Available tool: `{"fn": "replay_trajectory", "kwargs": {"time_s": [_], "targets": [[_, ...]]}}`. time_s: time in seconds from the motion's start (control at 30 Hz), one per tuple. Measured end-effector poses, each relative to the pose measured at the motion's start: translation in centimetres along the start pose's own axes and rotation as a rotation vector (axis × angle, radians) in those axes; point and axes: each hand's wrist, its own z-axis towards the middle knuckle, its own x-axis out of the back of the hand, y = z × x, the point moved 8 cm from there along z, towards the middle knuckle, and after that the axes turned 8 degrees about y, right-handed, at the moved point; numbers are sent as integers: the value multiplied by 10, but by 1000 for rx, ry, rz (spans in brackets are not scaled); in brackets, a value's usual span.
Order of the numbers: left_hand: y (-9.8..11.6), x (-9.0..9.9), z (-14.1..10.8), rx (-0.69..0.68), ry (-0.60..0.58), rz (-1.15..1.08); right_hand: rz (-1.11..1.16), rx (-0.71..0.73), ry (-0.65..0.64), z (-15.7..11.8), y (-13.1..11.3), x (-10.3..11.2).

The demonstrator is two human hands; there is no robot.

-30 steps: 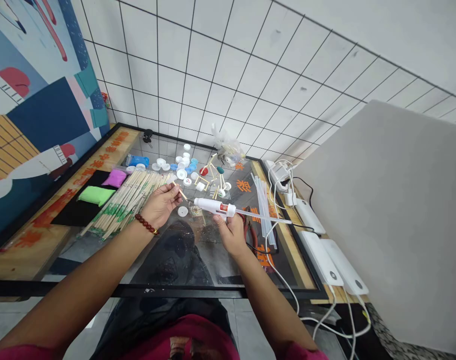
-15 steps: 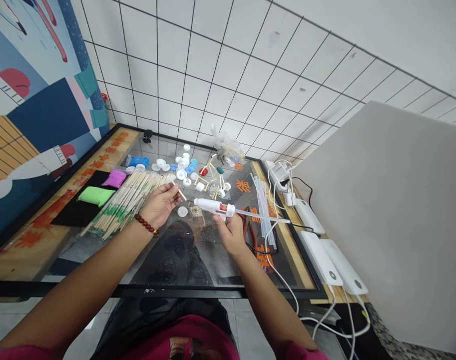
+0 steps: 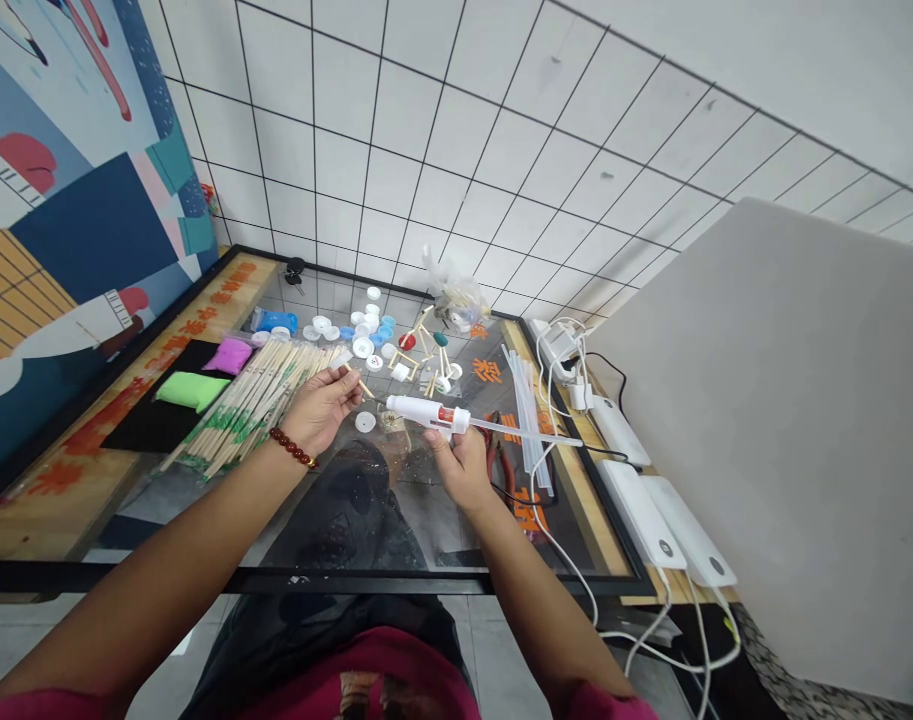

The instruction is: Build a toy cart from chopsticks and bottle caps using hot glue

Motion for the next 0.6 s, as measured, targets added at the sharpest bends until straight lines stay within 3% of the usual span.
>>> {"fn": "replay_trajectory", "kwargs": {"time_s": [0.6], "targets": [[1,0,1,11,20,-32,-23,65,-20,3,-10,1]]}}
